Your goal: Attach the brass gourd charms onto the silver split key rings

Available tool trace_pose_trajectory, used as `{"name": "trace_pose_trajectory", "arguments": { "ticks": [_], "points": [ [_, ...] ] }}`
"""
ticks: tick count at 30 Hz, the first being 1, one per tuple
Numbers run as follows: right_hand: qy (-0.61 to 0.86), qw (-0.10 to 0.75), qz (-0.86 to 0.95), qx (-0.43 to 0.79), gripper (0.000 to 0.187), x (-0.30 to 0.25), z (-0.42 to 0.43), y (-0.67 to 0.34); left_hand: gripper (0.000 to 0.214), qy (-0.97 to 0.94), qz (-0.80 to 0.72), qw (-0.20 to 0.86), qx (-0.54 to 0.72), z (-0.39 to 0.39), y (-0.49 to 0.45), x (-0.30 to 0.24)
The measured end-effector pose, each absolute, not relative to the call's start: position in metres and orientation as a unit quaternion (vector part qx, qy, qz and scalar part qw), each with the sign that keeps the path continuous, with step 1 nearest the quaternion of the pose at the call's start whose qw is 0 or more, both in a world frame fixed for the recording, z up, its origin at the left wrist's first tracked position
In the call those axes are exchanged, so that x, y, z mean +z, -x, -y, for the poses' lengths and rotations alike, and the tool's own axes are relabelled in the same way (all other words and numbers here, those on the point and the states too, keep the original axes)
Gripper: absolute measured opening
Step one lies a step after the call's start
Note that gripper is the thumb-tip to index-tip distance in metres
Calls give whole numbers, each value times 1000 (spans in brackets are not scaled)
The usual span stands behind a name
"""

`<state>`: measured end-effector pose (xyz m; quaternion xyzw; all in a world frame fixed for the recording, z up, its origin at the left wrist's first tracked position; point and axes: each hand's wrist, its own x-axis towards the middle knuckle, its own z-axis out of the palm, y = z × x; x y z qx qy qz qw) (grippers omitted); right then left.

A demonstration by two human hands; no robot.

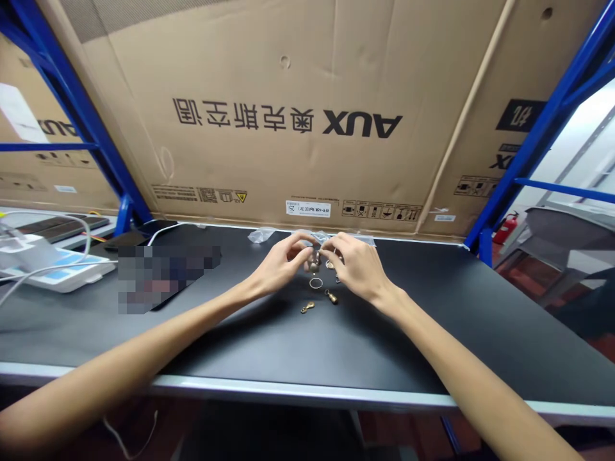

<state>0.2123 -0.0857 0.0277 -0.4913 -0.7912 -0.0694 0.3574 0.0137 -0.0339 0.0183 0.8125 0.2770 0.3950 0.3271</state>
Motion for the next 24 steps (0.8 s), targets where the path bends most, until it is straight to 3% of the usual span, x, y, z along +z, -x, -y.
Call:
{"name": "trace_pose_trajectory", "arguments": {
  "ticks": [8, 14, 18, 24],
  "points": [
    [449, 339, 821, -98, 23, 25, 90, -207, 23, -817, -290, 286, 409, 26, -11, 15],
    [450, 350, 809, -145, 23, 22, 86, -210, 24, -883, -249, 83, 390, 22, -9, 15],
    [434, 346, 815, -170, 21, 21, 85, -211, 23, -861, -285, 95, 411, 21, -10, 13],
    [428, 351, 812, -188, 19, 20, 85, -211, 19, -889, -234, -25, 393, 19, -8, 16]
  ]
}}
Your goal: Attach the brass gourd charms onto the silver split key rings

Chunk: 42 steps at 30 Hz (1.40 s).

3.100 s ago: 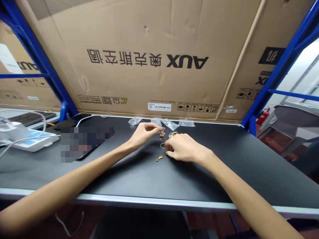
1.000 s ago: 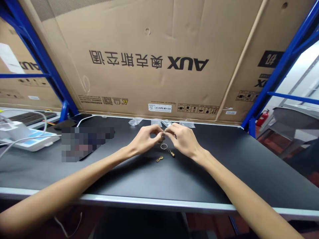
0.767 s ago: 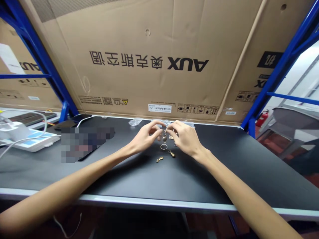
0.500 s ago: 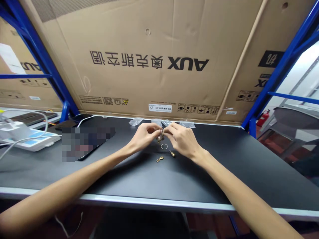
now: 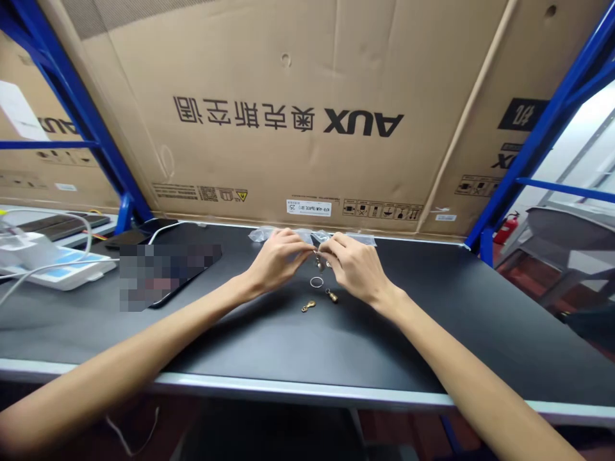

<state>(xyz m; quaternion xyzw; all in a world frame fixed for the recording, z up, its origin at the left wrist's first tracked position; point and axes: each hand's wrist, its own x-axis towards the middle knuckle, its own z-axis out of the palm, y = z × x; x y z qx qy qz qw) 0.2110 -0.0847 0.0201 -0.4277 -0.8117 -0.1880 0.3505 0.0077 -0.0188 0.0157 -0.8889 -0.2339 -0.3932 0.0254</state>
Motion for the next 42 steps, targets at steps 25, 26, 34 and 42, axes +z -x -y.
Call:
{"name": "trace_pose_trajectory", "arguments": {
  "ticks": [25, 26, 34, 42],
  "points": [
    [601, 232, 763, -56, 26, 20, 69, -225, 19, 940, 314, -46, -126, 22, -8, 7],
    [597, 223, 768, -56, 27, 24, 71, -226, 17, 941, 320, -28, -104, 24, -9, 9],
    [541, 184, 820, 34, 34, 26, 84, -215, 11, 917, 393, -38, -50, 34, -3, 25],
    [496, 290, 814, 90, 27, 18, 82, -209, 11, 860, 380, -204, -274, 21, -8, 2]
  ]
}}
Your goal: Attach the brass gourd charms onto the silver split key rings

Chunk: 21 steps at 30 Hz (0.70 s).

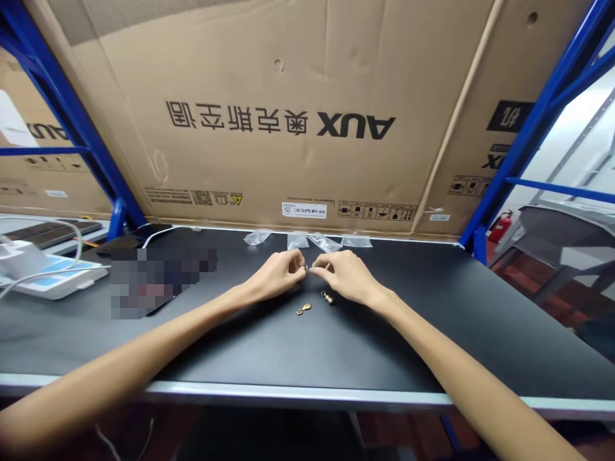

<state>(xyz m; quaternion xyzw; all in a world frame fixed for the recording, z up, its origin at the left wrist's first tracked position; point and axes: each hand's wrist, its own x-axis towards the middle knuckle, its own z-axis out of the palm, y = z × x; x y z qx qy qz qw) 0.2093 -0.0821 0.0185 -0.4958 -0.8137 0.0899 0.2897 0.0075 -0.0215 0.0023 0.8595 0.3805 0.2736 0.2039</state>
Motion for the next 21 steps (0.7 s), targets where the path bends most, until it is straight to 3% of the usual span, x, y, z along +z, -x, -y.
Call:
{"name": "trace_pose_trajectory", "arguments": {
  "ticks": [8, 12, 18, 21],
  "points": [
    [503, 302, 806, 76, 27, 18, 80, -212, 10, -825, -394, 256, 314, 31, -14, 8],
    [494, 300, 816, -2, 24, 14, 77, -212, 13, -831, -348, 290, 323, 33, -15, 7],
    [499, 306, 811, -25, 24, 18, 75, -216, 35, -786, -308, 431, 319, 25, -13, 7],
    [506, 312, 804, -22, 25, 21, 76, -217, 35, -775, -272, 479, 309, 23, -11, 11]
  ]
}}
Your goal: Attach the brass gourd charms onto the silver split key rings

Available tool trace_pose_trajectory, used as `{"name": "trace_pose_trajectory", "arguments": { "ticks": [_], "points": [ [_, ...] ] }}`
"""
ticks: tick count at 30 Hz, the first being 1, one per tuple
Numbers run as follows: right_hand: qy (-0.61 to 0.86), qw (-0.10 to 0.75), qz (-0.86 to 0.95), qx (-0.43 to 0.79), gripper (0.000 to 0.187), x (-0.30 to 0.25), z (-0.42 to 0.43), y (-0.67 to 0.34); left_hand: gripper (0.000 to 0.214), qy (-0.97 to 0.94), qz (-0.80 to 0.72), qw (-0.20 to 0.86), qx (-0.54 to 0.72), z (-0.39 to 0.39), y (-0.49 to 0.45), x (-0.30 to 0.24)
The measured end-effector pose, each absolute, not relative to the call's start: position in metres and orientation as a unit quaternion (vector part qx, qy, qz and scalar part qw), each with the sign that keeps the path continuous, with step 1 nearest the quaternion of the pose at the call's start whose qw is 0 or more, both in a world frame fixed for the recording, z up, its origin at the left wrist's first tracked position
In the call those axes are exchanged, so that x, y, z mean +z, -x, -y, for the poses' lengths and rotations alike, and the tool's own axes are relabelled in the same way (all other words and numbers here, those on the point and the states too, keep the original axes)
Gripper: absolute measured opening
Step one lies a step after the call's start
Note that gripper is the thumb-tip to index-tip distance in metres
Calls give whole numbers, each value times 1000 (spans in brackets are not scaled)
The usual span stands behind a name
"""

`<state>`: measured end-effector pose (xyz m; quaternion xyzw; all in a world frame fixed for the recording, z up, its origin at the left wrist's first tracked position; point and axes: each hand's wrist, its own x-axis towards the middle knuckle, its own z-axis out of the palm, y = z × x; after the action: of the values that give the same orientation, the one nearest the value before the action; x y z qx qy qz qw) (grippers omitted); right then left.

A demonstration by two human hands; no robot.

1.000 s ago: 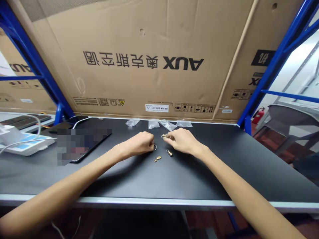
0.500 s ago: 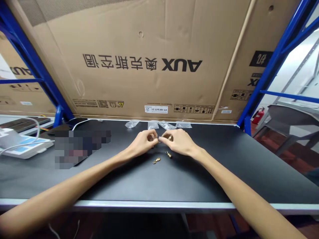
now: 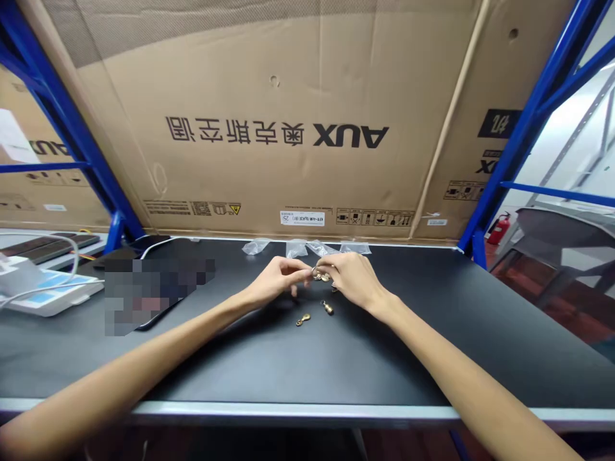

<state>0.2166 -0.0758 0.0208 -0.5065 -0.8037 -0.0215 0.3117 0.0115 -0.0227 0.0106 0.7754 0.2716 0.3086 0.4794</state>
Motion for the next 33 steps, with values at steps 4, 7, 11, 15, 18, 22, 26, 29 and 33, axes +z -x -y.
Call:
{"name": "trace_pose_trajectory", "arguments": {
  "ticks": [4, 7, 11, 15, 18, 22, 26, 29, 33],
  "points": [
    [502, 324, 802, -11, 24, 21, 75, -217, 33, -772, -266, 488, 309, 25, -12, 15],
    [498, 333, 800, 0, 24, 21, 75, -217, 30, -775, -268, 481, 310, 27, -12, 15],
    [521, 310, 795, 32, 26, 27, 79, -219, 26, -774, -275, 459, 339, 25, -12, 11],
    [541, 181, 819, 60, 19, 33, 88, -223, 22, -794, -303, 380, 365, 20, -10, 7],
    [524, 124, 840, 66, 11, 33, 94, -223, 16, -827, -317, 287, 365, 19, -9, 4],
    [504, 133, 853, 29, 15, 29, 94, -219, 9, -837, -325, 268, 350, 22, -10, 2],
    [504, 143, 852, 3, 18, 23, 90, -218, 9, -828, -326, 292, 350, 23, -13, 1],
    [509, 146, 848, -28, 15, 20, 90, -215, 6, -825, -319, 296, 361, 21, -13, 0],
    [502, 161, 849, -35, 16, 18, 91, -209, 6, -831, -313, 288, 359, 21, -12, -1]
  ]
}}
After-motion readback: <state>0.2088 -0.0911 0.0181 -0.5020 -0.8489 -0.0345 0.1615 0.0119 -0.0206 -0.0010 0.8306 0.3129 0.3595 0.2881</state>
